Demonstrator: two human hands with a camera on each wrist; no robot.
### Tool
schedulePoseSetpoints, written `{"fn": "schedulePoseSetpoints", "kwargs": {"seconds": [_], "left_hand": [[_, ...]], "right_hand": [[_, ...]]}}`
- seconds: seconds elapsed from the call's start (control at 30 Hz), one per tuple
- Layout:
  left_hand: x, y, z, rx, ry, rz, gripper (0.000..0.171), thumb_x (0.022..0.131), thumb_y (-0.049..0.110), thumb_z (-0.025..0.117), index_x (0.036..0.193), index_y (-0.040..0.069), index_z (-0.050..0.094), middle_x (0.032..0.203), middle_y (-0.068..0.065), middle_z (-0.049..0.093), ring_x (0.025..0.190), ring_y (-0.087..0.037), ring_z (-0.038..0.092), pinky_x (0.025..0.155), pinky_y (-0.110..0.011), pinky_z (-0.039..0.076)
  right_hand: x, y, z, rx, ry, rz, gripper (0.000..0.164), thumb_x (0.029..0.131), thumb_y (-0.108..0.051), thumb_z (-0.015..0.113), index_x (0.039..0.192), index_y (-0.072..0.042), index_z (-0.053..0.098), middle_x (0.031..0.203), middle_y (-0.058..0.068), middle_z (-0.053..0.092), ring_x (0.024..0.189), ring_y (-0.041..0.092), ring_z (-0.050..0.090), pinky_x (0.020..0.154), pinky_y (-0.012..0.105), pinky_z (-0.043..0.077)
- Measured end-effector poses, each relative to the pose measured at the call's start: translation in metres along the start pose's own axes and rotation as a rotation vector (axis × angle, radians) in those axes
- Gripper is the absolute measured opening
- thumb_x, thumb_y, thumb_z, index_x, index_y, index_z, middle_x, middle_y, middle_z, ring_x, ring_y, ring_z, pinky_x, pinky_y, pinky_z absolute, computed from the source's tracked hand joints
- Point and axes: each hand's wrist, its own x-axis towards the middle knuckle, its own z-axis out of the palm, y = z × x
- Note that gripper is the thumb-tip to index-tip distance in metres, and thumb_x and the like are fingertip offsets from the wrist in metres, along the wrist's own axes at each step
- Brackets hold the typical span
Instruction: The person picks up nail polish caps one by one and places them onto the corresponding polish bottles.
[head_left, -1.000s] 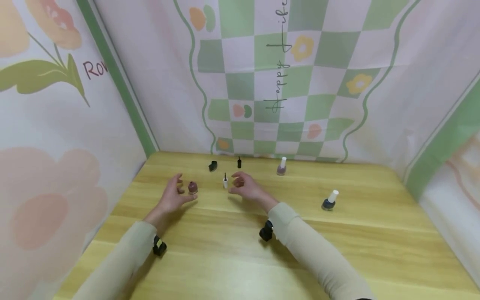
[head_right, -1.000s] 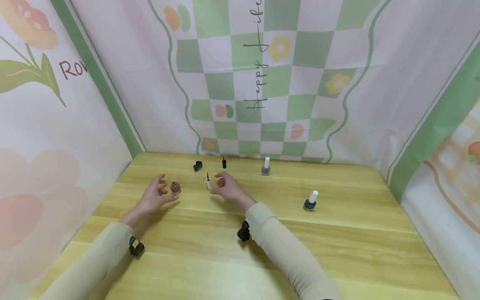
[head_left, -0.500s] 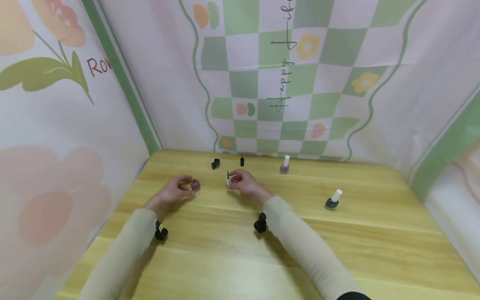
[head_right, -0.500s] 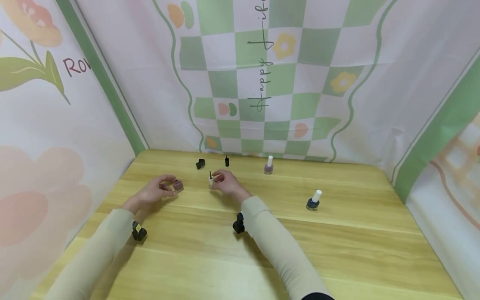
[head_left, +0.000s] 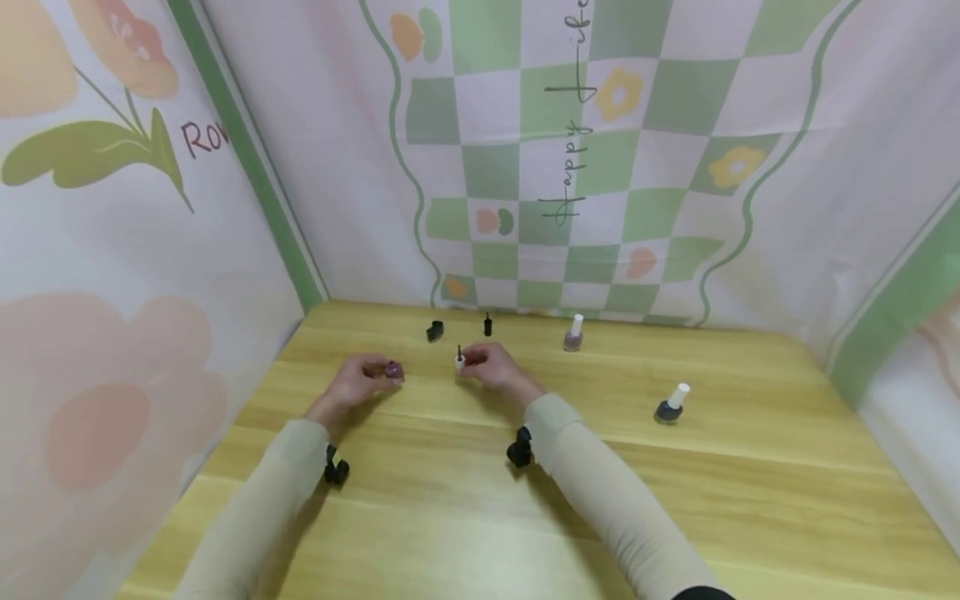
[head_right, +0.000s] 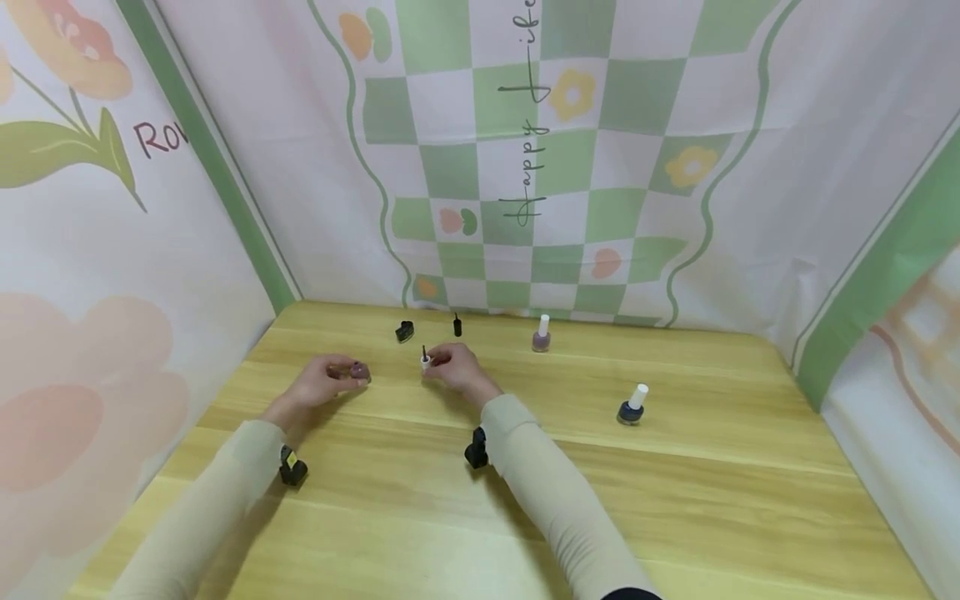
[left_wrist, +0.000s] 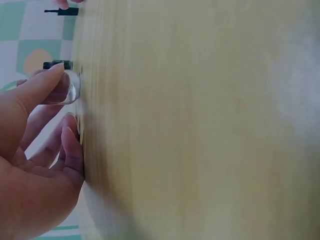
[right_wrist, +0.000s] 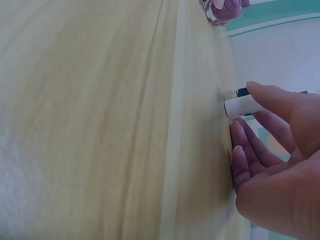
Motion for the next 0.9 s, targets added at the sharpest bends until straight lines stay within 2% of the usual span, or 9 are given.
{"fn": "schedulePoseSetpoints", "kwargs": {"seconds": [0.17,0.3,0.53,0.63,0.73,0.9], "left_hand": [[-0.001,0.000,0.007,-0.014,0.011,-0.009,0.030,0.091,0.014,0.079,0.118,0.004,0.072,0.117,-0.014,0.071,0.104,-0.029,0.065,0.094,-0.043,0.055],[-0.001,0.003,0.011,-0.021,0.029,-0.024,0.031,0.092,0.015,0.078,0.119,0.003,0.072,0.117,-0.016,0.071,0.105,-0.031,0.067,0.095,-0.044,0.057],[-0.001,0.010,0.017,0.006,0.080,-0.022,0.037,0.092,0.016,0.078,0.125,0.001,0.070,0.116,-0.018,0.072,0.104,-0.032,0.067,0.095,-0.045,0.057],[-0.002,0.015,0.020,-0.002,0.065,-0.019,0.036,0.092,0.017,0.077,0.124,0.003,0.070,0.118,-0.017,0.071,0.105,-0.031,0.067,0.092,-0.042,0.058],[-0.003,0.023,0.024,-0.046,0.039,-0.005,0.031,0.092,0.014,0.077,0.121,0.004,0.072,0.116,-0.016,0.072,0.104,-0.030,0.067,0.087,-0.038,0.060],[-0.004,0.039,0.030,-0.109,-0.002,0.046,0.029,0.093,0.012,0.076,0.119,0.001,0.072,0.113,-0.016,0.072,0.102,-0.028,0.068,0.086,-0.035,0.060]], "right_hand": [[-0.002,0.004,0.002,0.000,0.032,0.007,0.028,0.090,-0.005,0.076,0.117,0.003,0.072,0.111,0.014,0.072,0.102,0.026,0.065,0.085,0.033,0.054],[-0.004,0.004,0.002,0.004,0.052,0.008,0.025,0.091,-0.007,0.076,0.114,0.001,0.074,0.109,0.012,0.074,0.101,0.025,0.066,0.081,0.031,0.054],[-0.020,0.002,-0.005,0.000,0.003,-0.008,0.025,0.093,-0.008,0.075,0.116,0.000,0.074,0.109,0.010,0.074,0.103,0.024,0.067,0.092,0.038,0.055],[-0.030,0.000,-0.013,-0.027,-0.023,-0.018,0.025,0.094,-0.010,0.074,0.118,-0.001,0.073,0.109,0.010,0.074,0.099,0.026,0.068,0.089,0.041,0.057],[-0.039,-0.001,-0.022,-0.011,-0.047,-0.028,0.028,0.094,-0.008,0.072,0.120,0.003,0.071,0.109,0.013,0.073,0.095,0.030,0.069,0.084,0.041,0.060],[-0.054,-0.005,-0.035,0.024,-0.065,-0.025,0.030,0.094,-0.005,0.071,0.121,0.008,0.068,0.111,0.018,0.071,0.096,0.035,0.071,0.083,0.043,0.062]]}}
